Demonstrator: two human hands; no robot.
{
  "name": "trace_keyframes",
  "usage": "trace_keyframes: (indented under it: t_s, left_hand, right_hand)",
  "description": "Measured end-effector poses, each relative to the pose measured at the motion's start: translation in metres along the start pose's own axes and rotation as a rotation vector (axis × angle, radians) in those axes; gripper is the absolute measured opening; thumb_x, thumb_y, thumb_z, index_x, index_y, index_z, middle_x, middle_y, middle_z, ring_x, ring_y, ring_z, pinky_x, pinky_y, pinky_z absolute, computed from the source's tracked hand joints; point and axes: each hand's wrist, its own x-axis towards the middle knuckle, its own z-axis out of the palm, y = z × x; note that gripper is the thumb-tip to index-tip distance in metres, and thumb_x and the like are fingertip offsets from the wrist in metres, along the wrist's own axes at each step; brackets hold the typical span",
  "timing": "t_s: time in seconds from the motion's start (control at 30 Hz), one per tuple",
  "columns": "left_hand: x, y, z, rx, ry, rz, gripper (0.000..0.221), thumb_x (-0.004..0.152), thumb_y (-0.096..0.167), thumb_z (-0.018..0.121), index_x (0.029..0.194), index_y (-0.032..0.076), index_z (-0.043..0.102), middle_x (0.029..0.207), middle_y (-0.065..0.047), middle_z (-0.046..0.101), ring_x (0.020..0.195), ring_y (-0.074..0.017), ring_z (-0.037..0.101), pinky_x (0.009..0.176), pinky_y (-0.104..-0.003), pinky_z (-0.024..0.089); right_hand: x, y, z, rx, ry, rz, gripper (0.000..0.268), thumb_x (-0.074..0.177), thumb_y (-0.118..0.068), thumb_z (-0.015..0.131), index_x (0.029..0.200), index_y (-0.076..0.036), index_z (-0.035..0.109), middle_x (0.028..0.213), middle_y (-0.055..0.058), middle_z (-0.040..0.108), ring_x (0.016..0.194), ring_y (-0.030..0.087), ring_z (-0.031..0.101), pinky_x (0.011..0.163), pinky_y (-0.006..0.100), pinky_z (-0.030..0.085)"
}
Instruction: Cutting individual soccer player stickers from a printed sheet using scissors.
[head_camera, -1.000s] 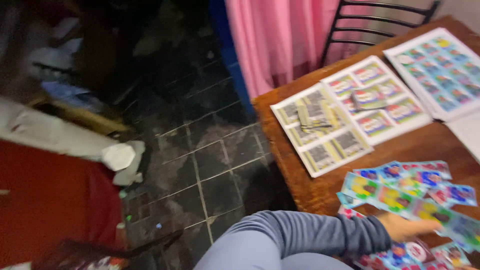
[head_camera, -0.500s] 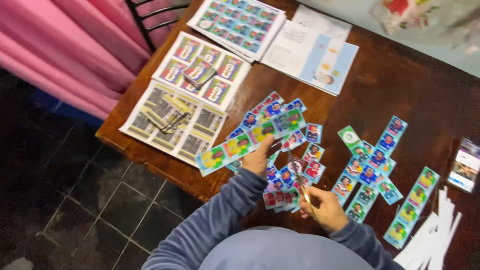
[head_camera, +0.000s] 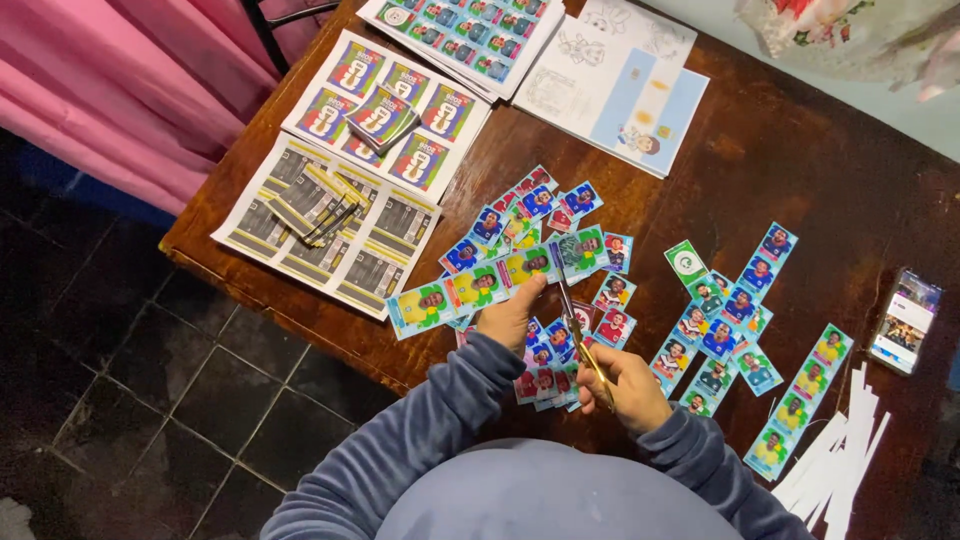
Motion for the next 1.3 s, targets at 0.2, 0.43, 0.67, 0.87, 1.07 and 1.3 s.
trace_keyframes:
  t_s: [0.2,0.43,0.67,0.87,1.07,1.3]
  left_hand:
    - [0.0,0.003,0.006,-0.037,-0.021,0.046,0.027,0.091,0.009,0.075,0.115,-0.002,0.07,0.106,-0.009,0.075,0.093,-0.0185,0.072,0.088,-0.032,0.059]
    - [-0.004,0.007,0.008,-0.013,-0.018,0.071,0.027,0.088,0.011,0.077,0.113,0.002,0.07,0.105,-0.007,0.075,0.091,-0.0165,0.072,0.087,-0.031,0.059]
    - [0.001,-0.002,-0.001,0.047,0.034,0.046,0.025,0.09,0.013,0.078,0.111,-0.001,0.072,0.107,-0.009,0.075,0.09,-0.0165,0.071,0.085,-0.031,0.059]
    - [0.004,0.0,0.002,-0.067,0.024,0.014,0.025,0.09,0.008,0.076,0.112,-0.002,0.07,0.105,-0.012,0.075,0.089,-0.0202,0.074,0.083,-0.033,0.063]
    - [0.008,0.007,0.005,-0.047,0.022,0.025,0.029,0.09,0.006,0.075,0.116,-0.002,0.067,0.106,-0.013,0.074,0.09,-0.0228,0.074,0.083,-0.035,0.063]
    - [0.063,0.009,-0.033,0.032,0.171,0.112,0.033,0.089,0.017,0.075,0.111,-0.004,0.063,0.101,-0.014,0.071,0.088,-0.0308,0.075,0.072,-0.042,0.066]
  right_hand:
    - [0.004,-0.003,0.001,-0.06,0.005,-0.011,0.028,0.096,-0.029,0.065,0.092,-0.002,0.064,0.073,0.005,0.067,0.063,0.013,0.066,0.059,0.028,0.058]
    - [0.005,-0.005,0.002,-0.091,0.016,0.012,0.029,0.095,-0.031,0.066,0.09,-0.003,0.063,0.069,0.005,0.068,0.059,0.013,0.066,0.058,0.028,0.056]
    - [0.004,-0.007,0.004,-0.119,0.03,-0.011,0.031,0.094,-0.034,0.067,0.088,-0.004,0.062,0.066,0.004,0.066,0.058,0.012,0.065,0.056,0.027,0.055]
    - [0.008,-0.005,0.007,-0.079,0.059,0.029,0.027,0.094,-0.029,0.069,0.088,-0.003,0.062,0.064,0.003,0.065,0.055,0.012,0.063,0.052,0.027,0.051]
    - [0.018,-0.001,0.003,-0.045,0.083,0.044,0.021,0.094,-0.022,0.068,0.09,-0.001,0.066,0.066,0.003,0.063,0.056,0.012,0.061,0.051,0.028,0.054]
    - [0.055,-0.003,-0.02,-0.017,0.044,-0.005,0.021,0.096,-0.02,0.067,0.089,-0.001,0.063,0.064,0.005,0.063,0.054,0.012,0.062,0.05,0.027,0.052]
